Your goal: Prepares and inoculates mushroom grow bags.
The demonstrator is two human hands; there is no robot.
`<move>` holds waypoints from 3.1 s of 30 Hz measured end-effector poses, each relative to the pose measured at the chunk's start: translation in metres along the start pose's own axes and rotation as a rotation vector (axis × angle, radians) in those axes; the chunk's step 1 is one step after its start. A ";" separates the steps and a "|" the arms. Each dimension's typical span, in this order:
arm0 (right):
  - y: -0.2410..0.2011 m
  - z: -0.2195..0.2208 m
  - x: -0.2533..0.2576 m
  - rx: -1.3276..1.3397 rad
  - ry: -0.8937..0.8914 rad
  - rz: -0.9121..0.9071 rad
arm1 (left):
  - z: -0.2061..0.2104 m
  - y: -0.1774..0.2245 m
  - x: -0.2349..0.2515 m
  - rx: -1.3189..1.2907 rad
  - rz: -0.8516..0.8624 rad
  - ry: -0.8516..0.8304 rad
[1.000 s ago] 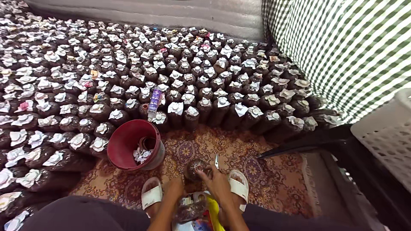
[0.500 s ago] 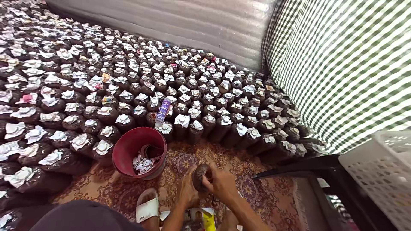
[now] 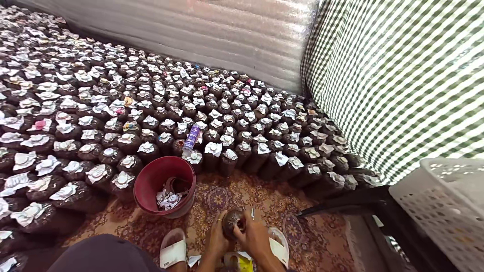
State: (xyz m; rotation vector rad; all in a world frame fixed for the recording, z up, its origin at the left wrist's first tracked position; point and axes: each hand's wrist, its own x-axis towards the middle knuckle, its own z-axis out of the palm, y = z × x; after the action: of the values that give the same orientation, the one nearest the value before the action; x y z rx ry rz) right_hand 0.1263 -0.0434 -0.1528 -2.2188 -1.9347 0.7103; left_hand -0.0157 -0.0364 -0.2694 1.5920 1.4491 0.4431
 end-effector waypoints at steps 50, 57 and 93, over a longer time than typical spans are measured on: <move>0.038 0.062 0.007 1.184 -0.189 0.524 | -0.012 0.008 -0.001 -0.545 -0.276 -0.023; 0.038 0.047 -0.007 1.281 -0.290 0.613 | -0.030 0.024 -0.002 -0.735 -0.493 -0.237; 0.060 0.062 0.031 0.684 -0.124 0.370 | -0.011 0.030 0.050 -0.323 -0.328 -0.015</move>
State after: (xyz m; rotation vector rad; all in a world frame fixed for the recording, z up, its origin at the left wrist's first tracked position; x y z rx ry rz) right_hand 0.1576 -0.0374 -0.2387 -2.1003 -1.0610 1.3392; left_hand 0.0057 0.0172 -0.2549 1.0779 1.5069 0.4447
